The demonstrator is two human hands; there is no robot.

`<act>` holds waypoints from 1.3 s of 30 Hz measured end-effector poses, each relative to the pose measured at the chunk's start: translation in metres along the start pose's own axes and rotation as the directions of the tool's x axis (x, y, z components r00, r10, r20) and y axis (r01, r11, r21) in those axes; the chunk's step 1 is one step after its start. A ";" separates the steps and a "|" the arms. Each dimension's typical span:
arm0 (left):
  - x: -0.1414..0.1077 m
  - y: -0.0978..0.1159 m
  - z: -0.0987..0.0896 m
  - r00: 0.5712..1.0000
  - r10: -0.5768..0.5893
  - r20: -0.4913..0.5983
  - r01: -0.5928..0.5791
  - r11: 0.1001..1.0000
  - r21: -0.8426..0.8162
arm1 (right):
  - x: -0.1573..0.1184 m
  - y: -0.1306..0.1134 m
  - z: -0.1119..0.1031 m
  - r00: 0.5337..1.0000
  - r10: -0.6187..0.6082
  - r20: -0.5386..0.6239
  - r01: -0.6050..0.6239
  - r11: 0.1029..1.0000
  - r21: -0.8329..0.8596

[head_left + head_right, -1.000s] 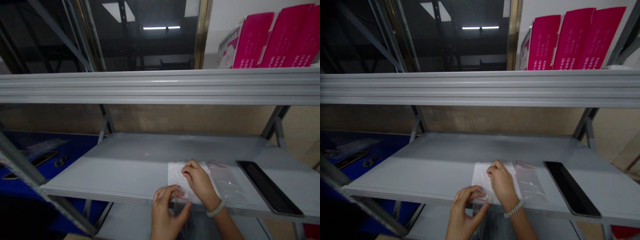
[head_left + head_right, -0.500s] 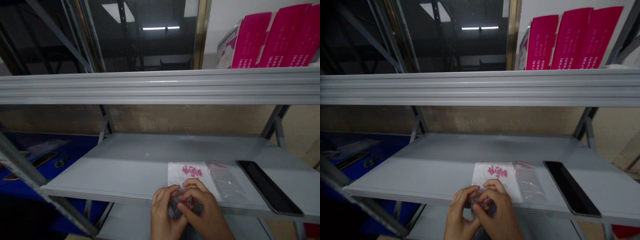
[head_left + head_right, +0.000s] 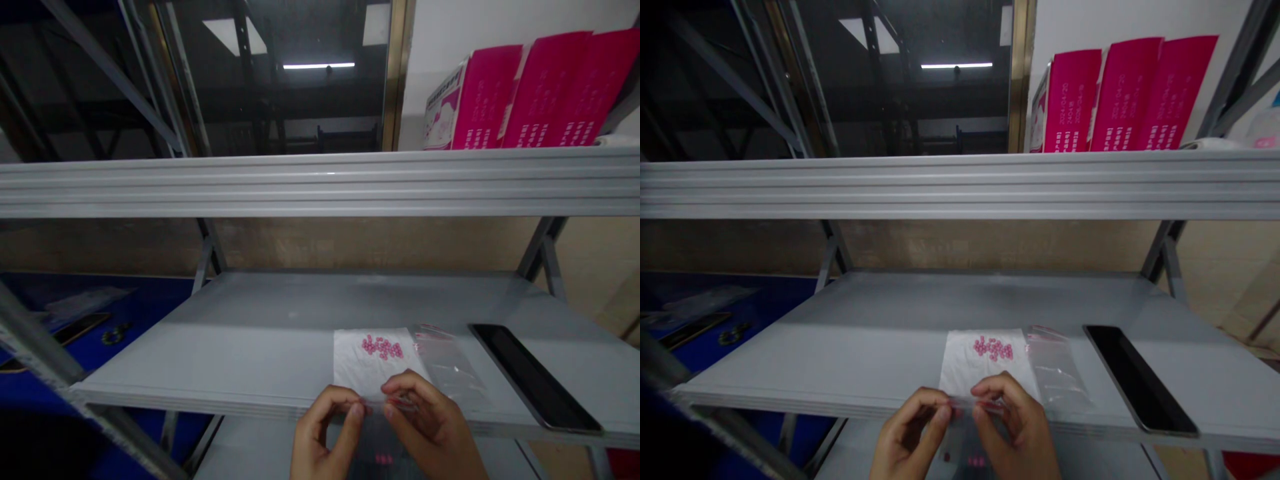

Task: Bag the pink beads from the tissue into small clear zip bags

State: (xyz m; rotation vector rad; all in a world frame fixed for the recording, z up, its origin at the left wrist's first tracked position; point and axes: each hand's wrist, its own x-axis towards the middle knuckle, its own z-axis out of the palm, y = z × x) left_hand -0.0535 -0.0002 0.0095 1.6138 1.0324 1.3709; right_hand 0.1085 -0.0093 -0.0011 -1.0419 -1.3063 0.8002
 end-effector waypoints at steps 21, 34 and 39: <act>-0.002 -0.006 0.004 0.985 0.161 -0.064 -0.147 0.972 0.181 | 0.011 -0.016 0.012 0.994 -0.108 0.033 0.110 0.989 -0.098; 0.000 -0.006 -0.002 0.983 0.115 -0.140 -0.086 0.976 0.199 | 0.013 -0.010 0.010 1.000 0.005 0.031 -0.004 1.000 -0.008; 0.014 0.005 -0.020 0.957 0.146 -0.249 -0.088 0.970 0.228 | 0.030 -0.020 0.026 0.992 0.089 0.085 -0.097 0.992 0.085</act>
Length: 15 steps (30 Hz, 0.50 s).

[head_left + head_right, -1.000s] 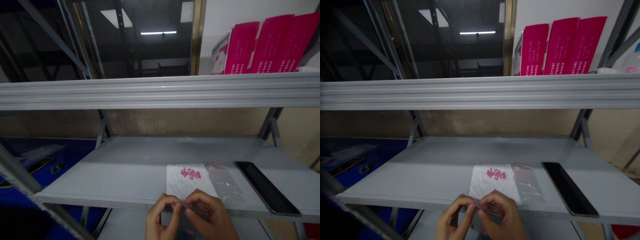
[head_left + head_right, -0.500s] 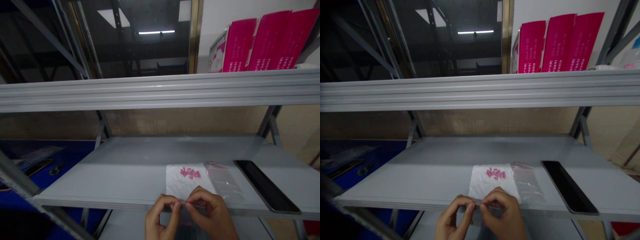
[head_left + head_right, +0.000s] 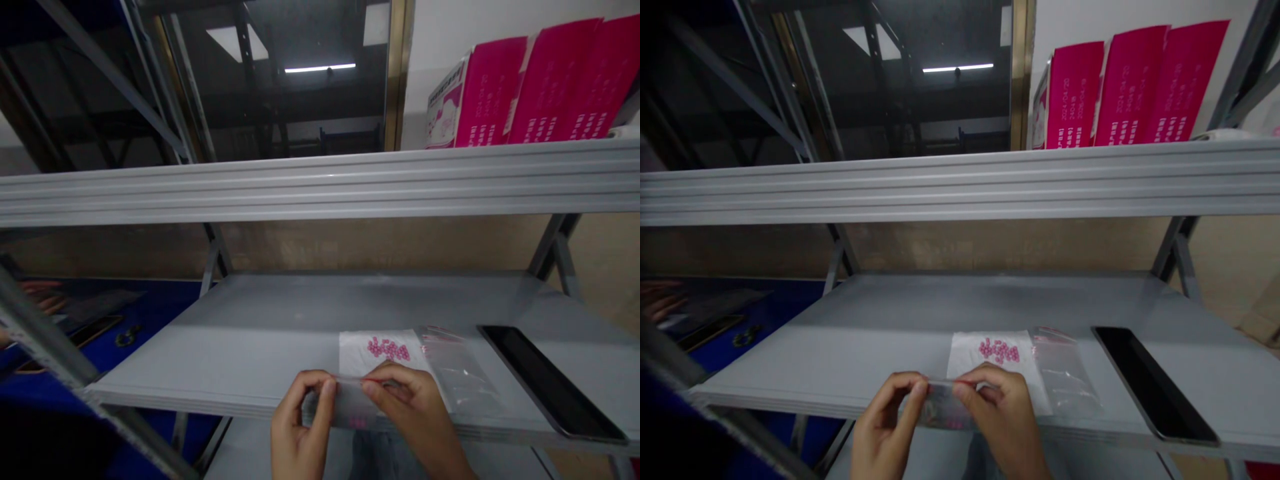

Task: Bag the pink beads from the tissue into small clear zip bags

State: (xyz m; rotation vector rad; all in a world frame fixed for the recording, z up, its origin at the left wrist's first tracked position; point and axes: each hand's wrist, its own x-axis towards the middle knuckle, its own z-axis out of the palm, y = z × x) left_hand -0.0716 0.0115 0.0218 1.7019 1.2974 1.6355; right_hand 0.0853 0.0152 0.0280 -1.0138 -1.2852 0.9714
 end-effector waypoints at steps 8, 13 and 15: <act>0.055 -0.031 -0.025 0.997 -0.064 -0.045 0.071 0.983 0.172 | 0.069 0.018 0.048 0.998 -0.060 -0.008 0.057 0.977 -0.206; 0.074 -0.066 -0.023 0.996 -0.085 0.027 0.073 0.951 0.300 | 0.075 0.034 0.053 0.995 -0.078 -0.059 0.056 0.949 -0.312; 0.074 -0.072 -0.023 0.996 -0.076 0.042 0.056 0.932 0.358 | 0.061 0.030 0.040 0.988 -0.114 -0.100 0.073 0.934 -0.349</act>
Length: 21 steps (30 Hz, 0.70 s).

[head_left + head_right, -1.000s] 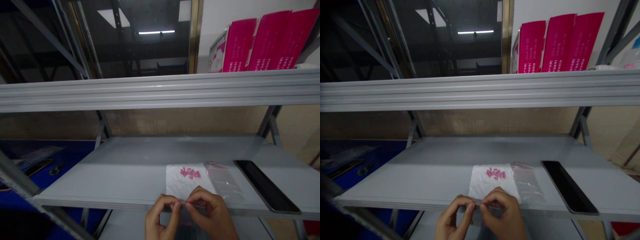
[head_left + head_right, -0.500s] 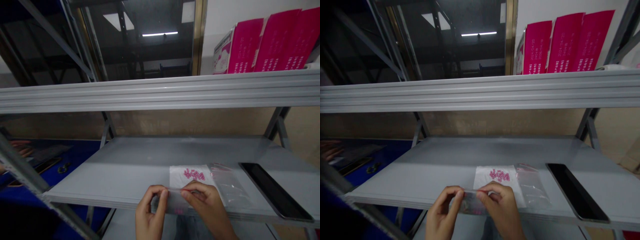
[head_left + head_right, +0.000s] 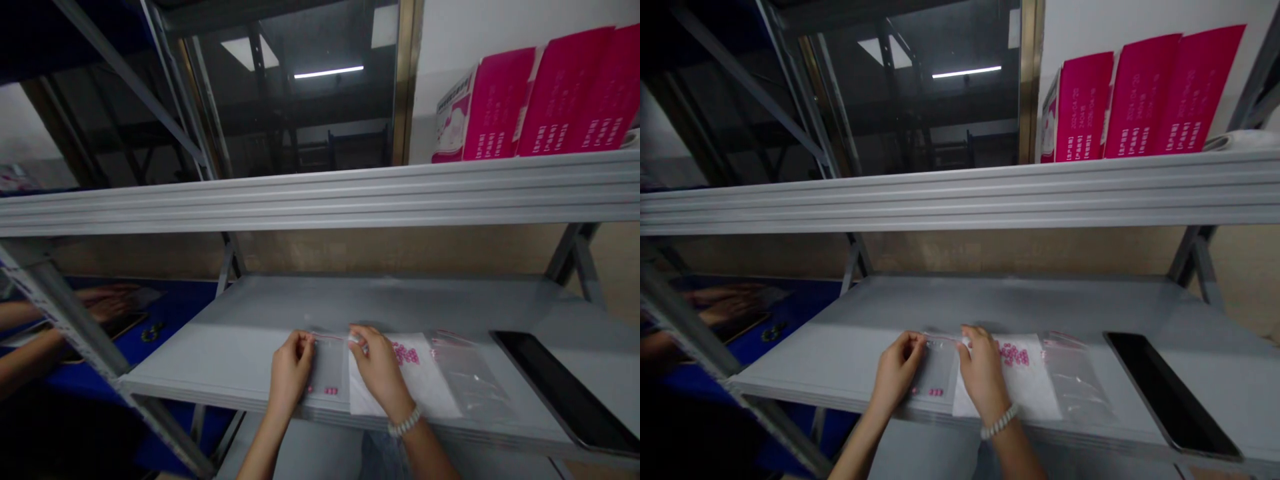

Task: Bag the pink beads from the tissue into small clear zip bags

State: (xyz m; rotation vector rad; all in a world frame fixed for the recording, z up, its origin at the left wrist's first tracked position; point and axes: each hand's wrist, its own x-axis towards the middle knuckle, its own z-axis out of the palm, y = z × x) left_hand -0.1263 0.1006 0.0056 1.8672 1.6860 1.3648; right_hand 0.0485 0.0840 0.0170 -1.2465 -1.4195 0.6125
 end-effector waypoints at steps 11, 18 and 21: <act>-0.018 0.076 0.061 0.899 0.383 0.212 -0.396 0.918 0.019 | -0.053 0.051 -0.185 0.949 -0.293 -0.120 0.158 0.767 -0.622; -0.033 0.139 0.116 0.646 0.611 0.458 -0.574 0.784 -0.235 | -0.045 0.048 -0.188 0.970 -0.244 0.011 0.179 0.679 -0.712; -0.030 0.135 0.116 0.675 0.600 0.428 -0.537 0.798 -0.271 | -0.050 0.045 -0.192 0.945 -0.313 -0.095 0.178 0.735 -0.654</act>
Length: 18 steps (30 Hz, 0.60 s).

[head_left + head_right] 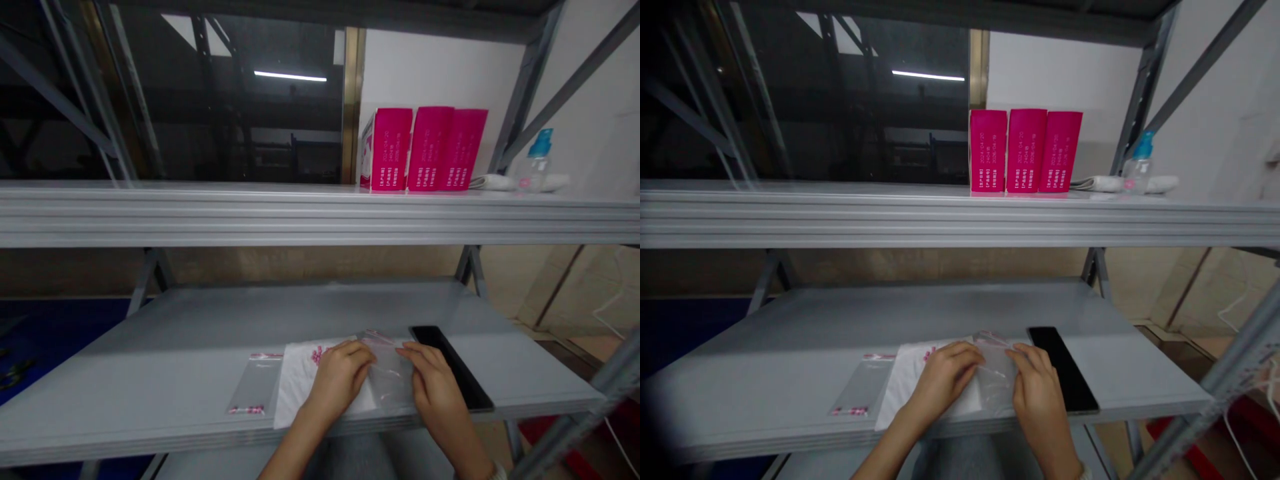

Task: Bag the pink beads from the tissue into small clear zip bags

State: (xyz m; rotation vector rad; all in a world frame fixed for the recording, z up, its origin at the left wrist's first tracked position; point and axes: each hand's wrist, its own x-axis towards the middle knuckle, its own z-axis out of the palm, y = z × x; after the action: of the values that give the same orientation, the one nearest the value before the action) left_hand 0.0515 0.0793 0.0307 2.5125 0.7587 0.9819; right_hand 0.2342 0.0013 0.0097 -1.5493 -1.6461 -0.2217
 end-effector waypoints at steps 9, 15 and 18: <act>0.000 -0.013 -0.003 0.999 0.036 0.011 -0.034 0.990 -0.138 | -0.018 -0.024 -0.002 0.936 0.343 -0.080 -0.315 0.917 0.246; 0.012 -0.017 -0.004 0.988 0.133 0.083 -0.111 0.967 -0.231 | -0.022 -0.023 -0.006 0.903 0.404 -0.146 -0.355 0.894 0.274; 0.018 -0.015 -0.009 0.991 0.128 0.047 -0.110 0.954 -0.281 | -0.027 -0.020 -0.015 0.861 0.499 -0.101 -0.446 0.834 0.326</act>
State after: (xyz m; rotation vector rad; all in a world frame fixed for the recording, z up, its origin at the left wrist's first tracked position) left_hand 0.0515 0.1029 0.0393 2.3521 0.4202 0.9657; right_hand 0.2197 -0.0323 0.0095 -1.5982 -1.0488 0.1420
